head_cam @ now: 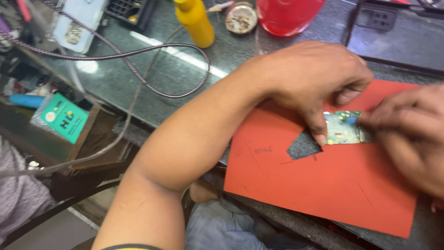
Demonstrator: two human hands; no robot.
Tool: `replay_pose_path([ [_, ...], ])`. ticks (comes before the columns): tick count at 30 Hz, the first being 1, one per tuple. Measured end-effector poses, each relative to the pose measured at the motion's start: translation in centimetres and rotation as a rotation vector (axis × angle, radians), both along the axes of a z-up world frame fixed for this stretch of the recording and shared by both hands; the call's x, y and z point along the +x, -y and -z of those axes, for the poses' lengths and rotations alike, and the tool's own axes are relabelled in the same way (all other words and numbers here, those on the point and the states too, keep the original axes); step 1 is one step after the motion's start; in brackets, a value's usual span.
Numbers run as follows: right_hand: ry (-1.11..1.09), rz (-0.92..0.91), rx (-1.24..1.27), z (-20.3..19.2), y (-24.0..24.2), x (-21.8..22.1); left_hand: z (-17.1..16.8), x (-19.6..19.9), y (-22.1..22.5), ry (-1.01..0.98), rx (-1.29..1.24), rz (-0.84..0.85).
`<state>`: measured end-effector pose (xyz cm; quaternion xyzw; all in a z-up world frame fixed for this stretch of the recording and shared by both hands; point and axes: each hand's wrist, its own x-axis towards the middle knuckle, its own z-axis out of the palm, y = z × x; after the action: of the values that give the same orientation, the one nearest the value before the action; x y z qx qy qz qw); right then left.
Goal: The person manipulates a small circuit board on a red mat, using a blue cleaning tool to brush surfaces and a yellow bottle to apply a substance.
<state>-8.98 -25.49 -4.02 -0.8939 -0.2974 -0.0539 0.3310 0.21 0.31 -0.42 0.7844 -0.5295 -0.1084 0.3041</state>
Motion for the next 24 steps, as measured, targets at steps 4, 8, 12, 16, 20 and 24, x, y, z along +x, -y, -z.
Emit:
replay_pose_path([
  [4,0.206,-0.169,-0.075,-2.2,-1.1,0.1,-0.2,-0.2,-0.2,0.043,-0.076,0.056],
  [8,0.147,-0.059,-0.203,-4.1,-1.1,-0.1,0.2,0.0,-0.5,0.083,-0.082,0.092],
  [12,0.153,-0.143,-0.158,-4.8,-2.2,-0.5,-0.6,-0.3,-0.6,0.047,-0.022,0.036],
  [16,0.168,-0.007,-0.16,-5.2,-2.2,0.4,-0.8,-0.4,-0.4,0.014,0.036,-0.007],
  [20,0.209,-0.213,-0.105,-4.5,-3.3,-0.6,-1.0,-0.5,-0.3,0.041,0.026,0.013],
  [24,0.157,-0.099,-0.053,-4.2,-3.5,-0.6,-1.1,-0.3,-0.4,-0.017,0.009,0.014],
])
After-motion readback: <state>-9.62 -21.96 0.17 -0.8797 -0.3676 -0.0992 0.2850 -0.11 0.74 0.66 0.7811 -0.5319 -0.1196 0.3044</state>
